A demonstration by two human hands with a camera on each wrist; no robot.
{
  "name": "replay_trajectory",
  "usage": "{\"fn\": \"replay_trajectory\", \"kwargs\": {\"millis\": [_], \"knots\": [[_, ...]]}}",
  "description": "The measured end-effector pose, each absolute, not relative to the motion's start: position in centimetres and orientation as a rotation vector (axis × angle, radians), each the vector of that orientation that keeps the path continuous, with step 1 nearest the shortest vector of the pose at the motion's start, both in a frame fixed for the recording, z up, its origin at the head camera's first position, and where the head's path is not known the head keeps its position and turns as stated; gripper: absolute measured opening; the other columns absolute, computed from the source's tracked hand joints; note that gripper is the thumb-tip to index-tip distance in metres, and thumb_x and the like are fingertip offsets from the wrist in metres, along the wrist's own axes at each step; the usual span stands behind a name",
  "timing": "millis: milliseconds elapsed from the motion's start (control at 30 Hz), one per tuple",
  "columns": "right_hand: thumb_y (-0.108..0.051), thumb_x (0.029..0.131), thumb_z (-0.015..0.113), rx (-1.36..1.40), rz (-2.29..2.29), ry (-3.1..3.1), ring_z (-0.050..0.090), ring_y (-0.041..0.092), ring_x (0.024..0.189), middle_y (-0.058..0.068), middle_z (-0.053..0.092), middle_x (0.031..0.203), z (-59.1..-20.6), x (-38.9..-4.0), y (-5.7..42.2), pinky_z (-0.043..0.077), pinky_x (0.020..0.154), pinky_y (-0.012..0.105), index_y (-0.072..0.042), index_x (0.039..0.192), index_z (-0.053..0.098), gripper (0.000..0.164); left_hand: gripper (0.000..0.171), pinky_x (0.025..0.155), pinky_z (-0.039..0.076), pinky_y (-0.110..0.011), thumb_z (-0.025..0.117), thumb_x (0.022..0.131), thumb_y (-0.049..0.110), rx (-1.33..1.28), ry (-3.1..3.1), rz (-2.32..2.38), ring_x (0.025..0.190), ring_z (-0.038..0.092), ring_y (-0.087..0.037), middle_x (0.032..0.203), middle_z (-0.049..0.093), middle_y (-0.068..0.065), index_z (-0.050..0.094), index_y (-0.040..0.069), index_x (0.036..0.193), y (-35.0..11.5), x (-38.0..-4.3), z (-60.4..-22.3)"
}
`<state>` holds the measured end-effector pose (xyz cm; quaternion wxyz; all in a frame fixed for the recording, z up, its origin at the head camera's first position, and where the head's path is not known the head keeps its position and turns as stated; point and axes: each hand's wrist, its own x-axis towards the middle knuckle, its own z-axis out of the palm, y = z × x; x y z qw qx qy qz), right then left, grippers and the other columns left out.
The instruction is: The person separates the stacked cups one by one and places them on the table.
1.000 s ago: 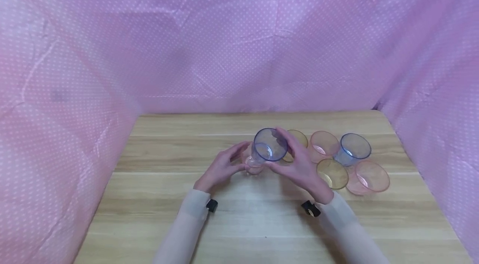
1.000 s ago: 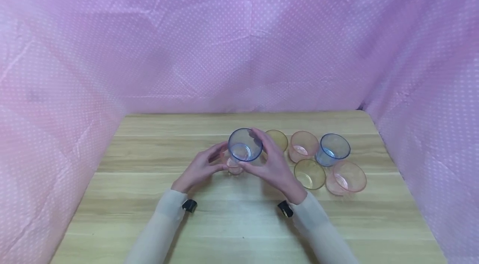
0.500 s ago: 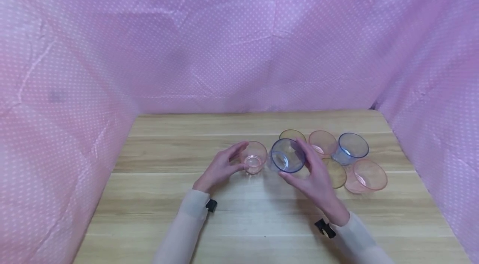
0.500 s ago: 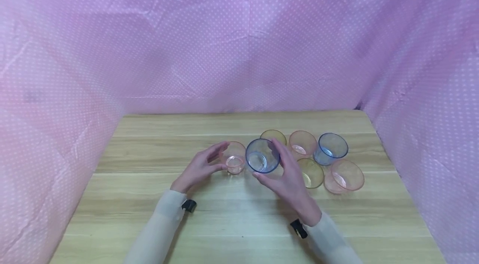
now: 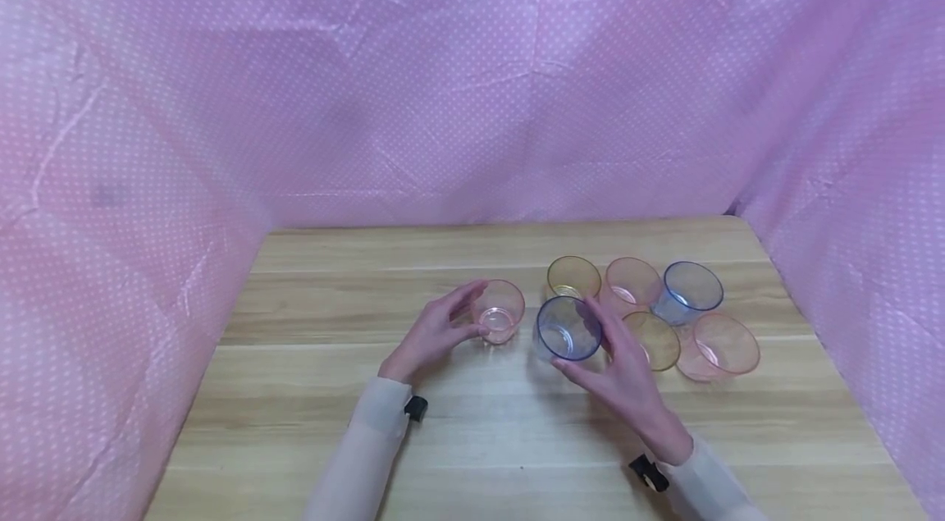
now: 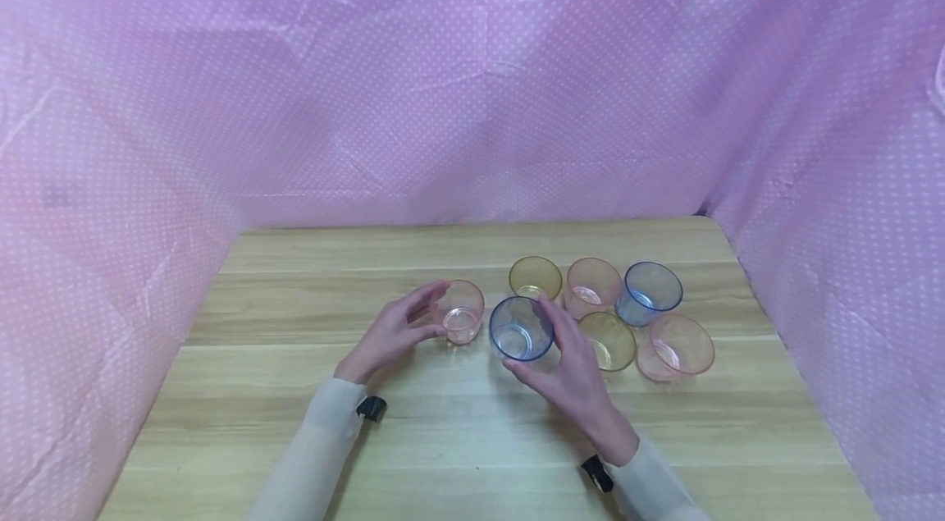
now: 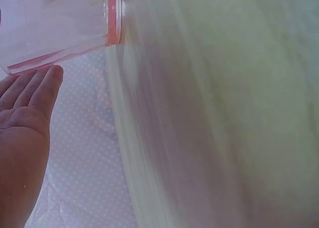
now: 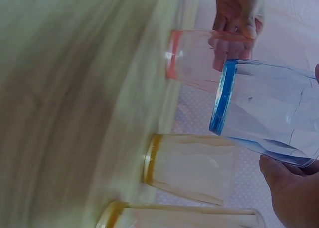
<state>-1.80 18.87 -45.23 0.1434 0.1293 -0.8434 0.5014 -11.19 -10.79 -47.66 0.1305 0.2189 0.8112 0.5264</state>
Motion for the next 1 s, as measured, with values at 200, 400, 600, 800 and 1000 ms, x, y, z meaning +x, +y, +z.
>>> {"fn": "replay_trajectory", "kwargs": {"millis": [200,400,600,800,1000], "knots": [[-0.007,0.072,0.095,0.382,1.397,-2.480,0.056,0.042,0.129,0.024,0.056,0.143,-46.2,-1.6,18.9,0.038,0.108,0.009,0.007,0.150,0.044,0.095,0.075,0.116,0.045,-0.037,0.080,0.092,0.021,0.632,2.345,1.538,0.142,0.050,-0.028,0.158,0.047,-0.006,0.045,0.017,0.157,-10.8,-11.2,-47.6],[-0.013,0.075,0.094,0.396,1.348,-2.540,0.054,0.041,0.134,0.023,0.053,0.149,-46.7,-1.7,18.6,0.037,0.111,0.016,0.005,0.154,0.040,0.097,0.074,0.117,0.044,-0.037,0.081,0.092,0.020,0.616,2.350,1.554,0.142,0.049,-0.027,0.159,0.047,-0.002,0.045,0.016,0.157,-10.9,-11.3,-47.6],[-0.010,0.072,0.095,0.411,1.327,-2.524,0.054,0.042,0.133,0.024,0.053,0.147,-47.3,-1.6,18.8,0.036,0.111,0.014,0.005,0.153,0.041,0.099,0.074,0.116,0.044,-0.035,0.081,0.092,0.022,0.628,2.330,1.559,0.143,0.048,-0.025,0.159,0.047,0.001,0.046,0.017,0.157,-10.8,-11.4,-47.7],[-0.009,0.073,0.094,0.404,1.324,-2.539,0.051,0.043,0.134,0.025,0.050,0.150,-48.1,-1.5,19.4,0.030,0.111,0.008,0.006,0.153,0.040,0.098,0.075,0.116,0.044,-0.034,0.081,0.091,0.018,0.634,2.339,1.543,0.142,0.050,-0.027,0.159,0.047,-0.004,0.045,0.014,0.157,-10.7,-11.4,-47.8],[-0.012,0.072,0.095,0.416,1.218,-2.575,0.050,0.044,0.135,0.026,0.049,0.150,-48.3,-1.4,19.8,0.037,0.117,0.028,0.008,0.152,0.040,0.100,0.076,0.115,0.044,-0.032,0.082,0.090,0.018,0.634,2.343,1.547,0.142,0.049,-0.026,0.158,0.048,-0.004,0.046,0.015,0.156,-10.6,-11.4,-48.0]]}}
